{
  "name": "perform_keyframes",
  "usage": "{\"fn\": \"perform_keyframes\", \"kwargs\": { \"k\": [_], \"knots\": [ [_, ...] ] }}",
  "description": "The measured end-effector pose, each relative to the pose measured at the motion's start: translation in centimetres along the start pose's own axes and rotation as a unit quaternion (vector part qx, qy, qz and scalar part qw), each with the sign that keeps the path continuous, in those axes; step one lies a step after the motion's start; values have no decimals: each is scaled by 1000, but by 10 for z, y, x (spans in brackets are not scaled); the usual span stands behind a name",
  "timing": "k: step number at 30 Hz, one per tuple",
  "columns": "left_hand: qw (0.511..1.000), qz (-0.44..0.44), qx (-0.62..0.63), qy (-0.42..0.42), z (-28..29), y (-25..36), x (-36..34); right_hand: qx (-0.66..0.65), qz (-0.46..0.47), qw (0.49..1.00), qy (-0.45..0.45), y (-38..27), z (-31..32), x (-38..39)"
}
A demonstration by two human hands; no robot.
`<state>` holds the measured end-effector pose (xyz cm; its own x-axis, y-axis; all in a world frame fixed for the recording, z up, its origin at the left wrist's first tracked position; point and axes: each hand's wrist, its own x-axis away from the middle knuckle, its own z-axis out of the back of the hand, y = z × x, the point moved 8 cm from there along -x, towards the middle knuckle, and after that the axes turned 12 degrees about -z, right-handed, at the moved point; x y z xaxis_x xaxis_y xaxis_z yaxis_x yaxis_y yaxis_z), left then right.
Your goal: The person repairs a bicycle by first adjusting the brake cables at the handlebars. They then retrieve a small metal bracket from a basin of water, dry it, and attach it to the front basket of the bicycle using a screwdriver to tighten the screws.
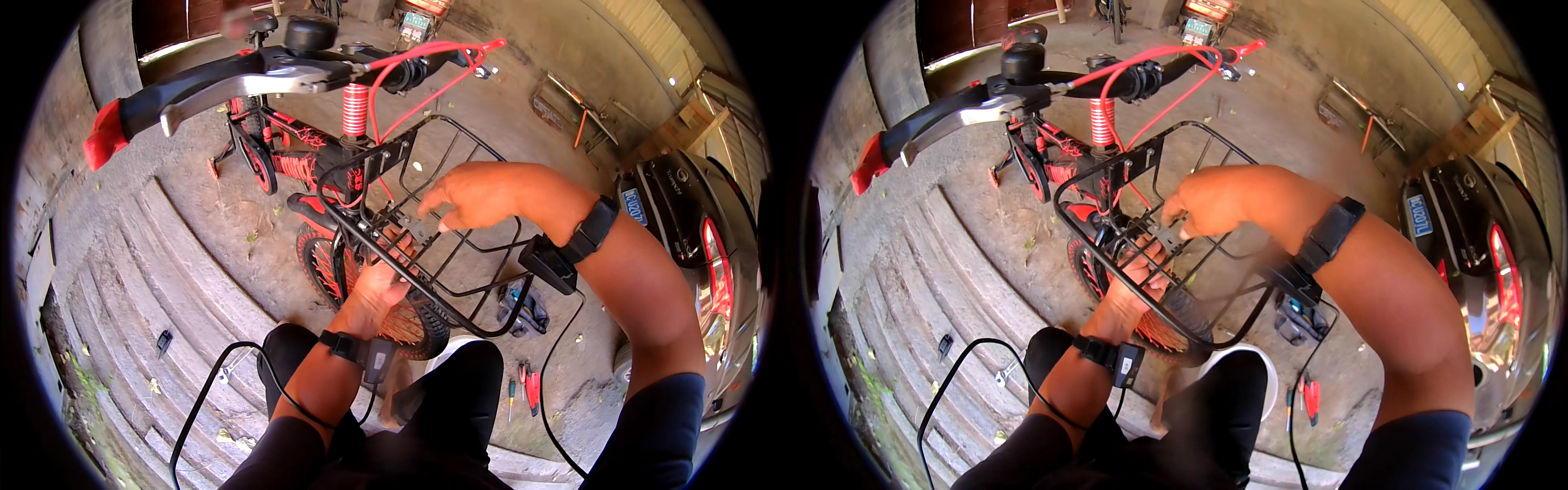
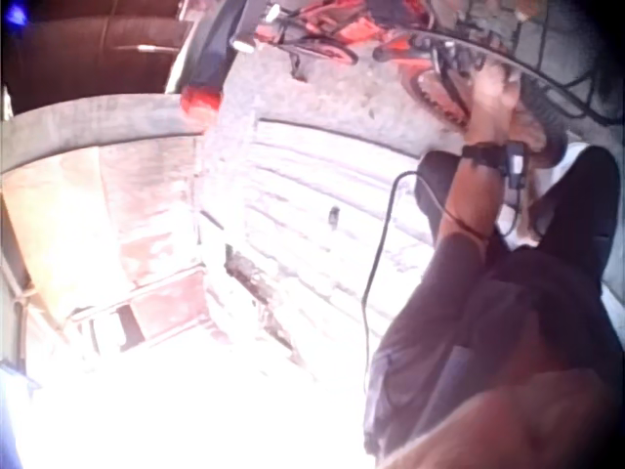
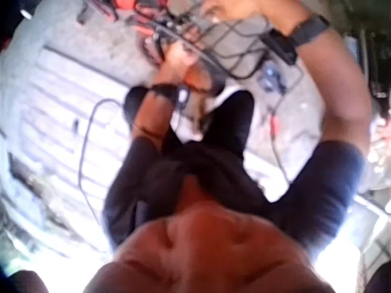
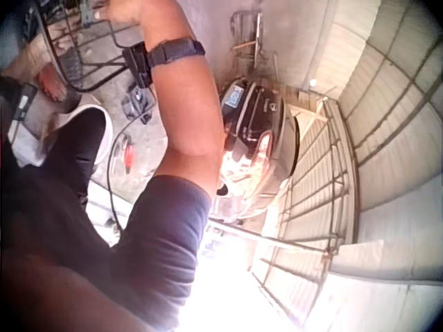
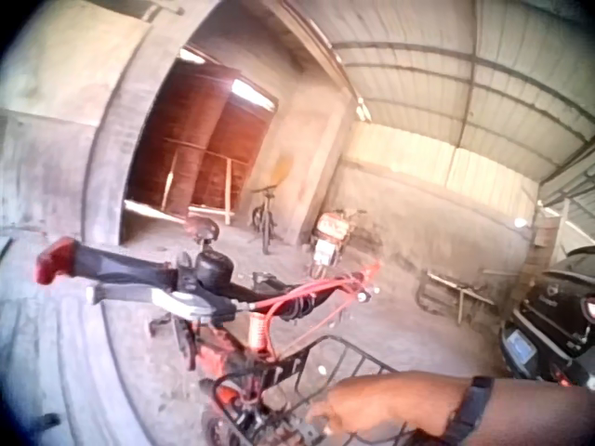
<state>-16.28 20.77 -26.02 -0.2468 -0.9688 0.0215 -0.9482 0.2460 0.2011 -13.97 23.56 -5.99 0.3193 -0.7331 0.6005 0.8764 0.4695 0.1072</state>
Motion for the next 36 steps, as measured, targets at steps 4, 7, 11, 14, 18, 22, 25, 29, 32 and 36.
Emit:
{"fn": "perform_keyframes", "kwargs": {
  "k": [4,7,11,14,18,22,25,29,32,36],
  "knots": [
    [1000,-3,-1,18,4,-1,0,30,-12,997,-69,3,2,1],
    [999,-16,5,34,7,-5,-3,60,8,996,-64,2,0,-5],
    [999,-24,25,-25,6,-4,-3,72,3,992,-100,-6,-17,-17],
    [999,-29,43,-4,10,-7,-6,82,-12,992,-94,-12,-7,-12],
    [999,-26,48,4,8,-10,-7,-22,45,999,-10,6,22,20],
    [998,-47,37,-31,13,4,-9,-312,37,926,210,42,42,88],
    [999,-26,40,-7,9,-1,-5,-533,3,772,348,100,-10,145],
    [1000,0,13,4,0,-6,1,-624,-53,667,403,118,-73,169],
    [999,-27,23,16,6,-3,-5,-514,-90,762,383,98,-46,157],
    [999,-33,42,1,4,1,-3,-368,-51,838,399,67,-4,146]
  ]
}}
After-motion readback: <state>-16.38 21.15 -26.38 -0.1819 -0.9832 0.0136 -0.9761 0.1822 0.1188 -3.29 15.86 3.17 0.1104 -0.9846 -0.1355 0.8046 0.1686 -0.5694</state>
